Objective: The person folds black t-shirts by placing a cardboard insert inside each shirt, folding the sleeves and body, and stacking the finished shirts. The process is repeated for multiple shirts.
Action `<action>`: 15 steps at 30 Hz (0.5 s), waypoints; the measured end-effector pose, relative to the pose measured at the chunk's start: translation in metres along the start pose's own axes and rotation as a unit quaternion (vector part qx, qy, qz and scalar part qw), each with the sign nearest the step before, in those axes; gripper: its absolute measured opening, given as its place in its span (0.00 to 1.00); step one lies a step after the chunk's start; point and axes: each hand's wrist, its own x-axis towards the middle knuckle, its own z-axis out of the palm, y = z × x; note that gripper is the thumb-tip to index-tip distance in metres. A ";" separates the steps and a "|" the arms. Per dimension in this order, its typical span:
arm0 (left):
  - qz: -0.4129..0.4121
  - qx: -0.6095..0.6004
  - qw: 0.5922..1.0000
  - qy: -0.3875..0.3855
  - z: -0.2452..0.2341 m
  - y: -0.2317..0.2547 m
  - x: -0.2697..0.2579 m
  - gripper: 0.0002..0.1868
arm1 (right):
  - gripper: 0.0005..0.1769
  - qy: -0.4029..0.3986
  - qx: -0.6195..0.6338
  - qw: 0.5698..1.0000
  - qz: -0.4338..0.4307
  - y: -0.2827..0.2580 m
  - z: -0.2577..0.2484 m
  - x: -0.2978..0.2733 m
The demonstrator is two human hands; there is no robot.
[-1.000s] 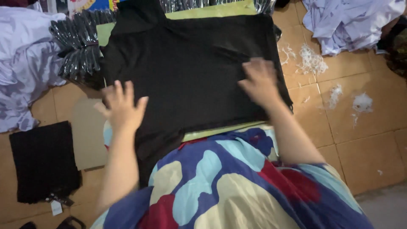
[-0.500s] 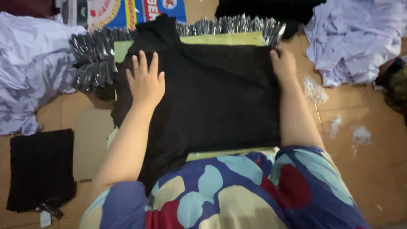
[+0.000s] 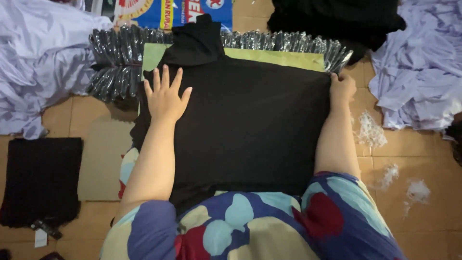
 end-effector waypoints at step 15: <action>0.204 -0.083 0.974 0.054 0.002 0.029 -0.098 0.35 | 0.38 -0.210 -0.098 0.847 -0.479 -0.133 -0.197 -0.287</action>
